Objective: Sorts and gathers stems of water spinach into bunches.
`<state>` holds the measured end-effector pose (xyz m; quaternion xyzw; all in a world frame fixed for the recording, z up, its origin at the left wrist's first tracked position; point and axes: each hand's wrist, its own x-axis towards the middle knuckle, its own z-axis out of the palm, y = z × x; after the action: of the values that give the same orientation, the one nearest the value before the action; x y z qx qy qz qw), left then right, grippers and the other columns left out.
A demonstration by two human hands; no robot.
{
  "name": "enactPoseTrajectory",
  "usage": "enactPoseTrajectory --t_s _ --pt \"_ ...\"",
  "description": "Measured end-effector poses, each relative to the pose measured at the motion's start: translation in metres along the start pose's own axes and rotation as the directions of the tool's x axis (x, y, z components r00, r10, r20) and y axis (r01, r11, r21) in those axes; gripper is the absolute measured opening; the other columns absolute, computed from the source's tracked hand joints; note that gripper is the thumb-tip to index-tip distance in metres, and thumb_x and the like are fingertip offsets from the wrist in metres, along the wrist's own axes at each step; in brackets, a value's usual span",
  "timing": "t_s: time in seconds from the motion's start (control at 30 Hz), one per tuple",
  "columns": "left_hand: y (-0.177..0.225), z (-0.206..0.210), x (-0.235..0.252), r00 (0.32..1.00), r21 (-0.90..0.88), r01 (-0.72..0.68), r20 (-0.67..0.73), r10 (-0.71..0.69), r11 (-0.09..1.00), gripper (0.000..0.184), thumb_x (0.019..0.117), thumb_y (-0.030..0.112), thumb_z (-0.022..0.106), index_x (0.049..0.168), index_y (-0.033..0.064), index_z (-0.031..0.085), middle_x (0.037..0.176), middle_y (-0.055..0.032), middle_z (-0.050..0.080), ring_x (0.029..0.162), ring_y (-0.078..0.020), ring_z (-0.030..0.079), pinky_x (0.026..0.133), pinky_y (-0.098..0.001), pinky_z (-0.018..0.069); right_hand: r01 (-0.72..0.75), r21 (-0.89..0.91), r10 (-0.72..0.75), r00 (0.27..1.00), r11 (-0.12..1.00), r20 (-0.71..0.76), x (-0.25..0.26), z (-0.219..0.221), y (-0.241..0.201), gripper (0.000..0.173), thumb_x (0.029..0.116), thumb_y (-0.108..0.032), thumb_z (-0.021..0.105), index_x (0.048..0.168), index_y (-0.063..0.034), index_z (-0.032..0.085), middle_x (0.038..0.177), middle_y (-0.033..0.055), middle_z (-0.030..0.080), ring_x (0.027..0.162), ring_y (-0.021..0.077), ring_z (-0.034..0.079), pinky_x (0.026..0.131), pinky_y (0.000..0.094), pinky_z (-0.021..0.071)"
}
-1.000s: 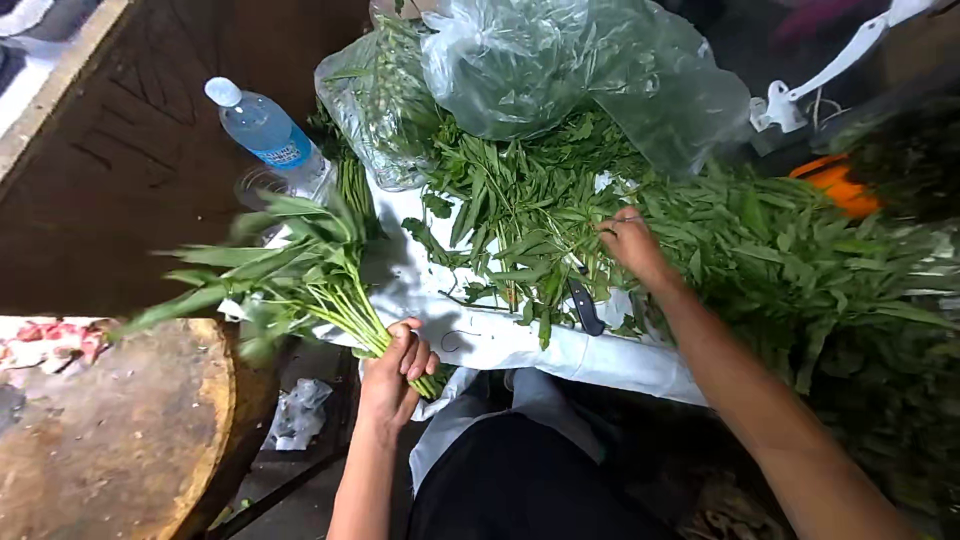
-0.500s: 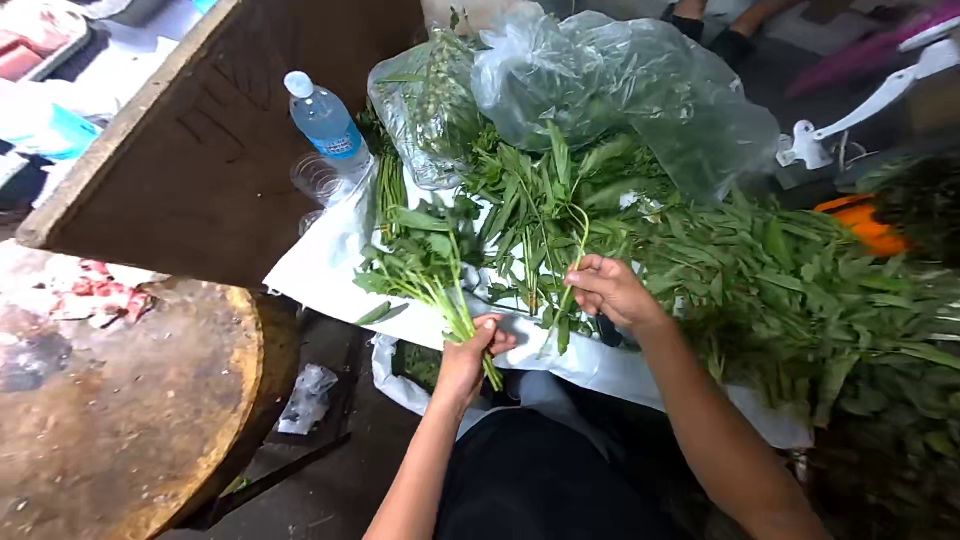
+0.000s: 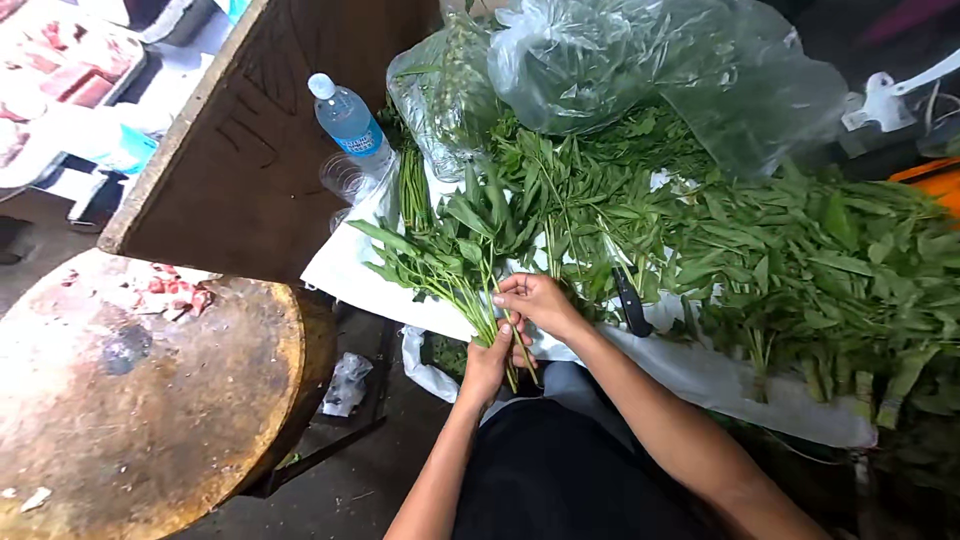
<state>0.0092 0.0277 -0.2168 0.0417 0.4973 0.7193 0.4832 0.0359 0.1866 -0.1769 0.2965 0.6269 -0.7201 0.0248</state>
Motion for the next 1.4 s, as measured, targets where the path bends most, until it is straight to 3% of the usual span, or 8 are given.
enactPoseTrajectory --t_s 0.17,0.43,0.63,0.8,0.93,1.13,1.27,1.4 --pt "0.004 -0.005 0.002 0.996 -0.114 0.088 0.043 -0.084 0.99 0.028 0.1113 0.014 0.036 0.126 -0.0057 0.048 0.1 -0.0215 0.073 0.079 -0.0324 0.076 0.076 -0.0464 0.0659 0.036 0.017 -0.037 0.999 0.999 0.022 0.009 0.002 0.008 0.02 0.099 -0.012 0.068 0.114 0.0014 0.065 0.079 0.0101 0.069 0.058 0.0149 0.064 0.056 0.0297 0.0577" --pt "0.002 -0.012 0.002 0.996 -0.257 -0.041 -0.085 0.02 0.966 0.015 0.1041 0.014 0.052 0.107 0.0038 0.062 0.053 0.0053 0.045 0.04 -0.0056 0.045 0.041 -0.0218 0.0445 0.006 -0.113 -0.002 0.999 0.994 0.034 0.003 0.002 -0.006 0.027 0.1051 -0.018 0.058 0.124 -0.0011 0.067 0.095 0.0086 0.071 0.061 0.0104 0.061 0.055 0.0248 0.0527" --pt "0.033 -0.041 -0.008 0.946 -0.328 -0.324 -0.135 0.295 0.887 0.018 0.105 0.02 0.055 0.116 0.0102 0.066 0.052 0.0063 0.049 0.042 -0.007 0.051 0.046 -0.0249 0.0507 -0.136 -0.495 -0.106 0.896 0.858 -0.43 0.021 -0.076 0.036 0.03 0.104 -0.019 0.055 0.124 -0.0026 0.069 0.115 0.0164 0.071 0.102 0.0263 0.07 0.094 0.0461 0.0557" --pt "0.042 -0.055 -0.009 0.978 -0.387 -0.206 -0.093 0.184 0.899 0.021 0.1069 0.016 0.048 0.114 0.0077 0.066 0.05 0.0058 0.047 0.04 -0.0071 0.05 0.044 -0.025 0.0506 -0.395 -0.621 0.069 0.874 0.677 -0.481 0.047 -0.082 0.047 0.05 0.098 -0.041 0.066 0.133 -0.0061 0.062 0.112 0.0203 0.071 0.107 0.0385 0.068 0.093 0.0609 0.0513" --pt "0.037 -0.049 -0.013 0.98 -0.373 -0.2 -0.081 0.183 0.906 0.02 0.1057 0.016 0.051 0.114 0.0069 0.067 0.051 0.0048 0.049 0.042 -0.0079 0.053 0.046 -0.0262 0.0527 -0.432 -0.585 0.102 0.854 0.686 -0.511 0.054 -0.081 0.048 0.047 0.0961 -0.034 0.068 0.134 -0.0062 0.061 0.11 0.0185 0.071 0.105 0.0374 0.068 0.092 0.0612 0.0517" --pt "0.03 -0.045 -0.016 0.977 -0.336 -0.214 -0.088 0.195 0.917 0.017 0.1031 0.016 0.056 0.11 0.0072 0.068 0.05 0.0038 0.05 0.043 -0.01 0.055 0.05 -0.0305 0.0564 -0.278 -0.606 -0.061 0.877 0.745 -0.477 0.044 -0.098 0.051 0.037 0.0998 -0.024 0.06 0.13 -0.0039 0.064 0.116 0.0183 0.069 0.107 0.0326 0.067 0.096 0.0536 0.053" --pt "0.037 -0.049 -0.025 0.973 -0.265 -0.229 -0.09 0.212 0.937 0.018 0.1023 0.016 0.058 0.113 0.0057 0.069 0.059 -0.0029 0.062 0.055 -0.0195 0.068 0.066 -0.0439 0.0643 -0.312 -0.658 -0.262 0.738 0.685 -0.622 0.035 -0.152 0.036 0.039 0.0958 -0.012 0.059 0.133 -0.0028 0.064 0.135 0.0284 0.056 0.125 0.045 0.055 0.106 0.0608 0.0456" --pt "0.05 -0.049 -0.034 0.974 -0.212 -0.22 0.007 0.226 0.952 0.025 0.101 0.019 0.064 0.119 0.0033 0.068 0.075 -0.0102 0.071 0.052 -0.0177 0.068 0.048 -0.0319 0.0612 -0.414 -0.725 -0.212 0.771 0.551 -0.601 0.04 -0.195 0.035 0.026 0.0985 -0.016 0.062 0.117 -0.0032 0.073 0.127 0.0268 0.061 0.121 0.0445 0.057 0.104 0.0619 0.045"
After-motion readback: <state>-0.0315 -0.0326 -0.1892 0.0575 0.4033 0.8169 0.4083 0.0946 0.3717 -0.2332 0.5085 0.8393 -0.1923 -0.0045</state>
